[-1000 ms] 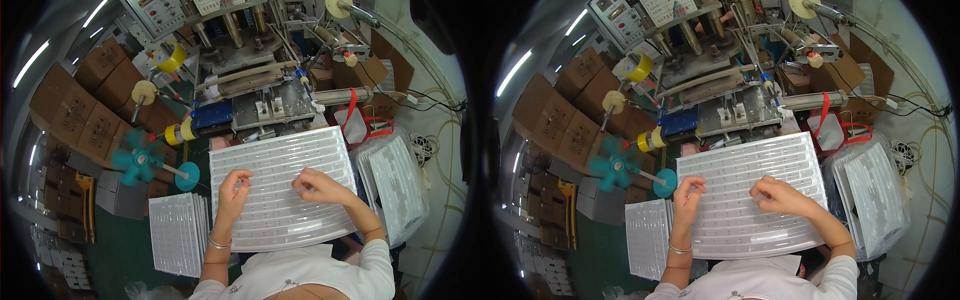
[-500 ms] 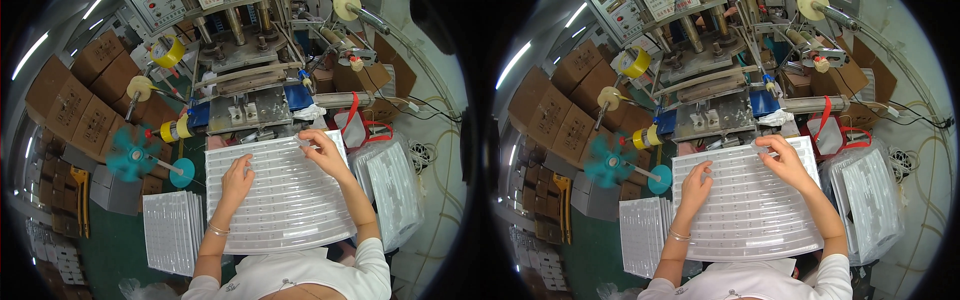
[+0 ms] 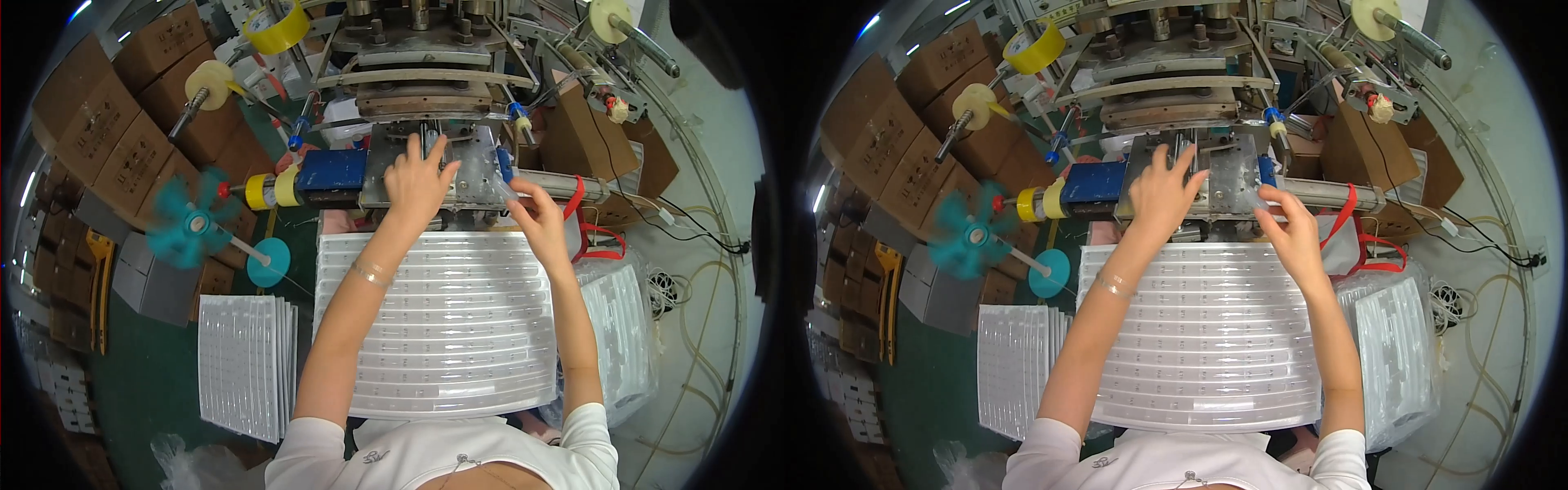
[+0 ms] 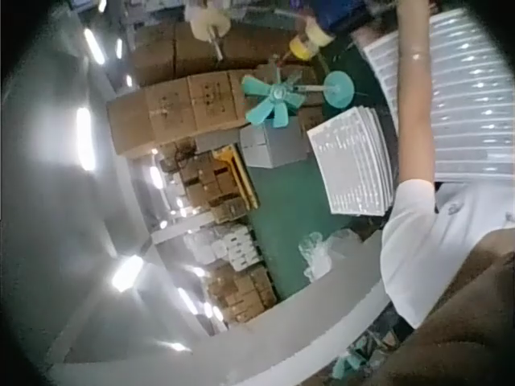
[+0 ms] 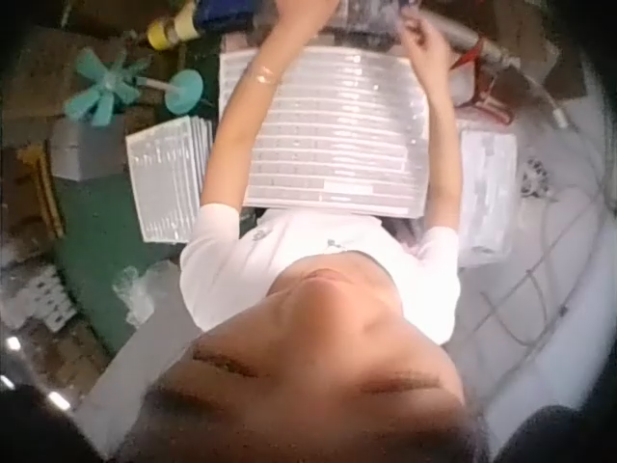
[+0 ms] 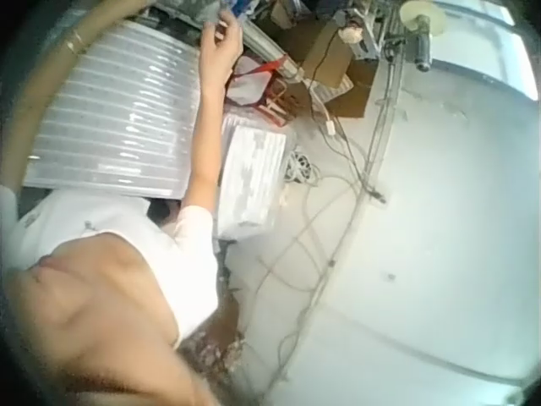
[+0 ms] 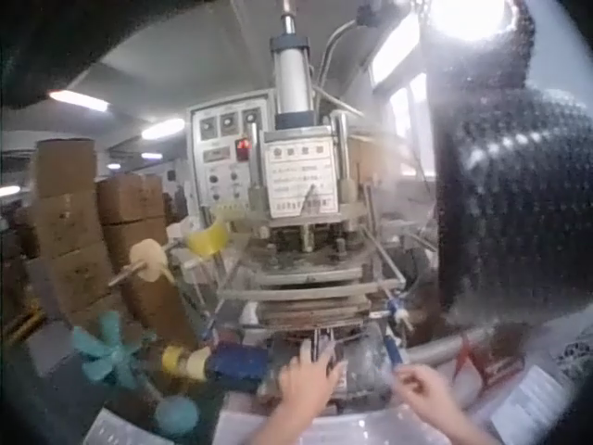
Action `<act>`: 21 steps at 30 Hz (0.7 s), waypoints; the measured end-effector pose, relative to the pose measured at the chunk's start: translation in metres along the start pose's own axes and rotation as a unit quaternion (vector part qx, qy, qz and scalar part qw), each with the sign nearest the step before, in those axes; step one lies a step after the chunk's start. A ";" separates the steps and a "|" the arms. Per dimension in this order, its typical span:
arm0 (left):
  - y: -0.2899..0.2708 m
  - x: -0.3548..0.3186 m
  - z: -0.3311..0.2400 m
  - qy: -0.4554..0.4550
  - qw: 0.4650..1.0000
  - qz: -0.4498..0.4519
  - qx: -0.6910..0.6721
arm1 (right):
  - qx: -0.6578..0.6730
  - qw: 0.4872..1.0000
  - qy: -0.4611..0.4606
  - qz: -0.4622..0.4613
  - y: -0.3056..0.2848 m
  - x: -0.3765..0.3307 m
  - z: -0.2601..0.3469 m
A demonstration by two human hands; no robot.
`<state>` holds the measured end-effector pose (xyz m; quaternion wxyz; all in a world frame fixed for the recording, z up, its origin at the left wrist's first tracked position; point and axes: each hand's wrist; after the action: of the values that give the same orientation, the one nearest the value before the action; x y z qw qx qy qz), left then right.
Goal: Operator assembles plastic components using a machine and manually sorts small parts into a grid tray.
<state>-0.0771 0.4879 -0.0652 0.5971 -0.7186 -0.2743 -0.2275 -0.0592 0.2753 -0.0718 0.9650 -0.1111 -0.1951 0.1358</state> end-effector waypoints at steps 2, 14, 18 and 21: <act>0.013 0.018 0.000 0.021 0.998 0.039 0.034 | -0.092 0.993 -0.065 -0.023 0.013 0.014 0.005; -0.100 -0.093 -0.006 -0.034 0.958 0.051 -0.281 | -0.383 0.887 -0.247 -0.080 0.090 0.082 -0.007; -0.115 -0.137 -0.017 -0.076 0.954 0.109 -0.270 | -0.365 0.895 -0.235 -0.108 0.078 0.072 -0.017; -0.126 -0.162 -0.036 -0.087 0.942 0.147 -0.288 | -0.289 0.931 -0.202 -0.097 0.053 0.042 -0.012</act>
<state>-0.2816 0.4502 -0.0727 0.3650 -0.9094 -0.1388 -0.1432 -0.0287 0.3359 -0.0827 0.8399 -0.3359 -0.4262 -0.0011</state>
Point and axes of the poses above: each hand's wrist, its own x-axis towards the middle knuckle, its own y-axis out of the palm, z = x × y, and after that the axes turned 2 degrees about y, right-handed
